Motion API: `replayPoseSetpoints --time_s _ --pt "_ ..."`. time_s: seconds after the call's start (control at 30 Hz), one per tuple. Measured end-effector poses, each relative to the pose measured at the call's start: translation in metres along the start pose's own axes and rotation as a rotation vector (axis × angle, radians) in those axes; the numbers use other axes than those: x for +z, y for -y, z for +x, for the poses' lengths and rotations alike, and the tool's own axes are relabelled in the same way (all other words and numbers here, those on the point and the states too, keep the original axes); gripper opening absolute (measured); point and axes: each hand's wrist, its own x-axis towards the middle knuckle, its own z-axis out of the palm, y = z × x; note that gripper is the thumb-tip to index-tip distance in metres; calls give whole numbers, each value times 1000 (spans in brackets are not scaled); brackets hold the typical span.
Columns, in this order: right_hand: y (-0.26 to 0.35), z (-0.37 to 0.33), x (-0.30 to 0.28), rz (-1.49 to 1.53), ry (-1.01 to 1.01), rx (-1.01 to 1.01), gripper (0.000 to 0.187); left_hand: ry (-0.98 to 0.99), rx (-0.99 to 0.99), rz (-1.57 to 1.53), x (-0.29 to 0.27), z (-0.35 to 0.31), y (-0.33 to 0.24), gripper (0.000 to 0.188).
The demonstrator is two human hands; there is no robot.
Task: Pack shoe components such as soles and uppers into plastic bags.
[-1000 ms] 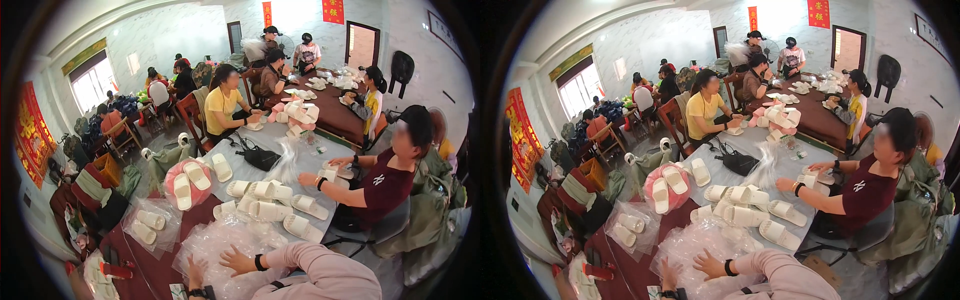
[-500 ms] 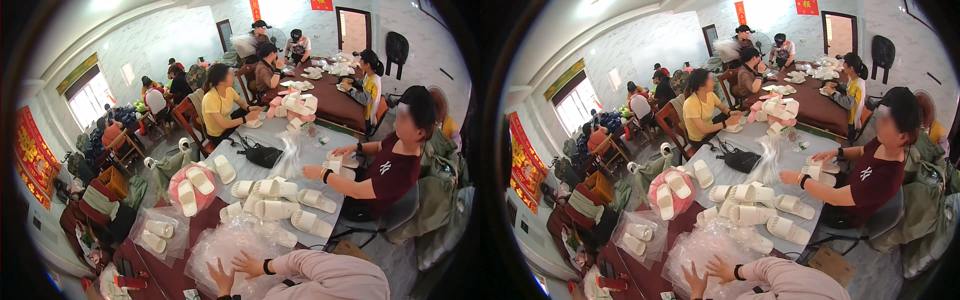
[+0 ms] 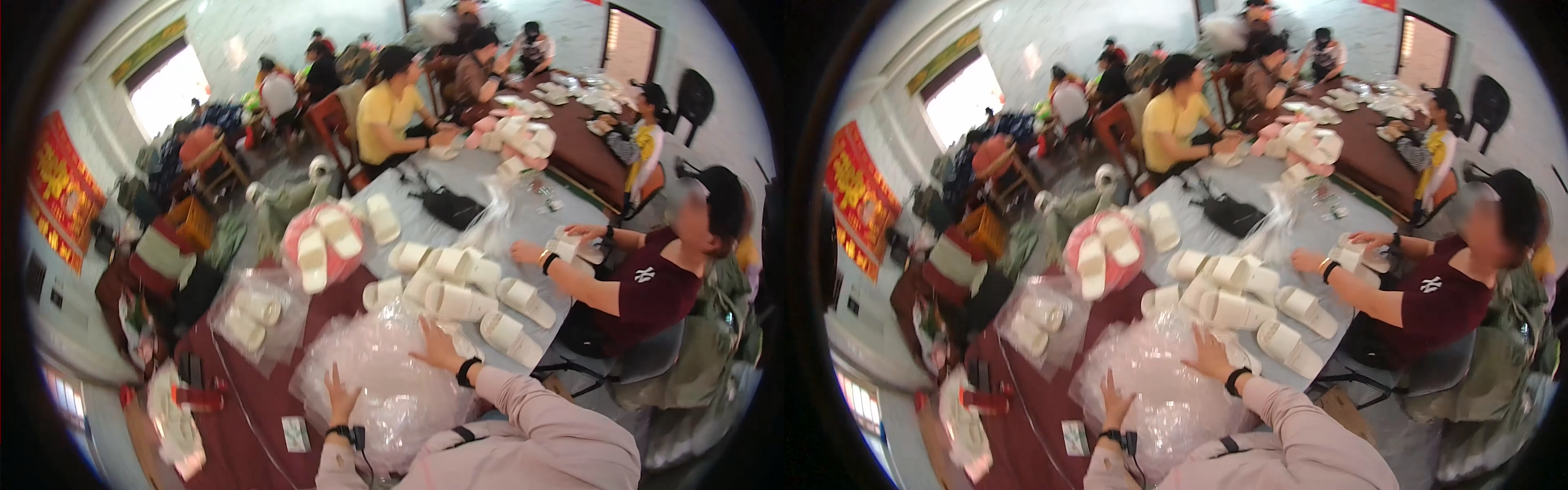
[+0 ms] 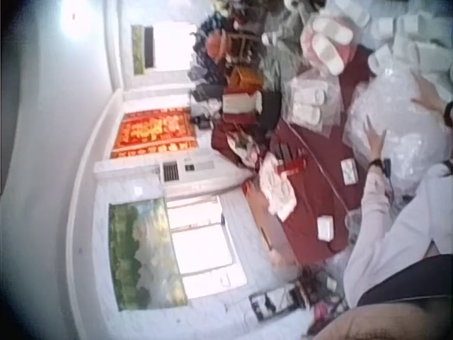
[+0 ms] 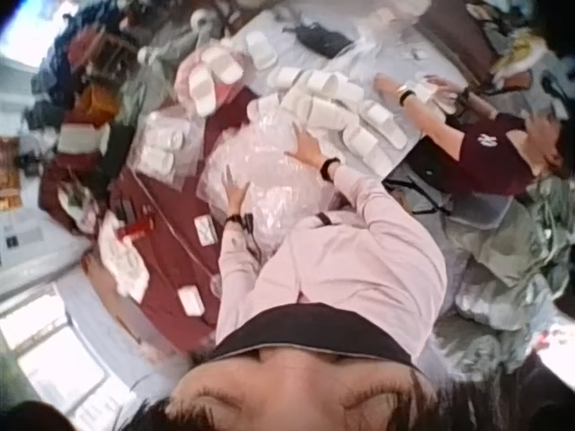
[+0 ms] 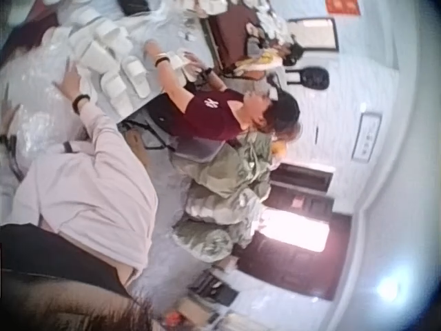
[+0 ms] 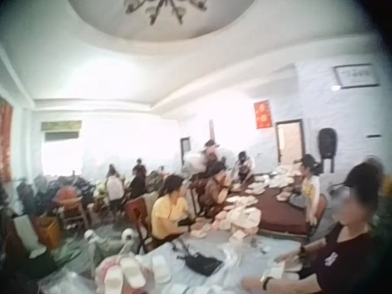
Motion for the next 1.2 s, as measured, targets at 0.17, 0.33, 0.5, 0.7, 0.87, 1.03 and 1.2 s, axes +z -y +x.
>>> replayPoseSetpoints --time_s 0.17,0.33,0.5,0.7,0.87,1.03,1.2 --pt "34 7 6 358 196 14 88 -102 -202 -265 0 -10 7 86" --pt "43 11 47 661 127 32 69 -282 -203 -200 -6 -32 -1 78" --pt "43 27 65 708 398 213 59 -323 -398 -306 -14 -54 -7 78" --pt "55 42 73 238 210 185 60 -180 -652 618 -8 -58 -3 82" --pt "87 34 53 -217 -141 -265 58 -89 -657 364 -10 -50 12 82" --pt "114 9 38 -412 -60 -1134 60 -101 -574 399 -4 -49 11 81" --pt "129 -20 35 -247 -21 -1685 54 -108 -571 357 -3 -53 17 82"
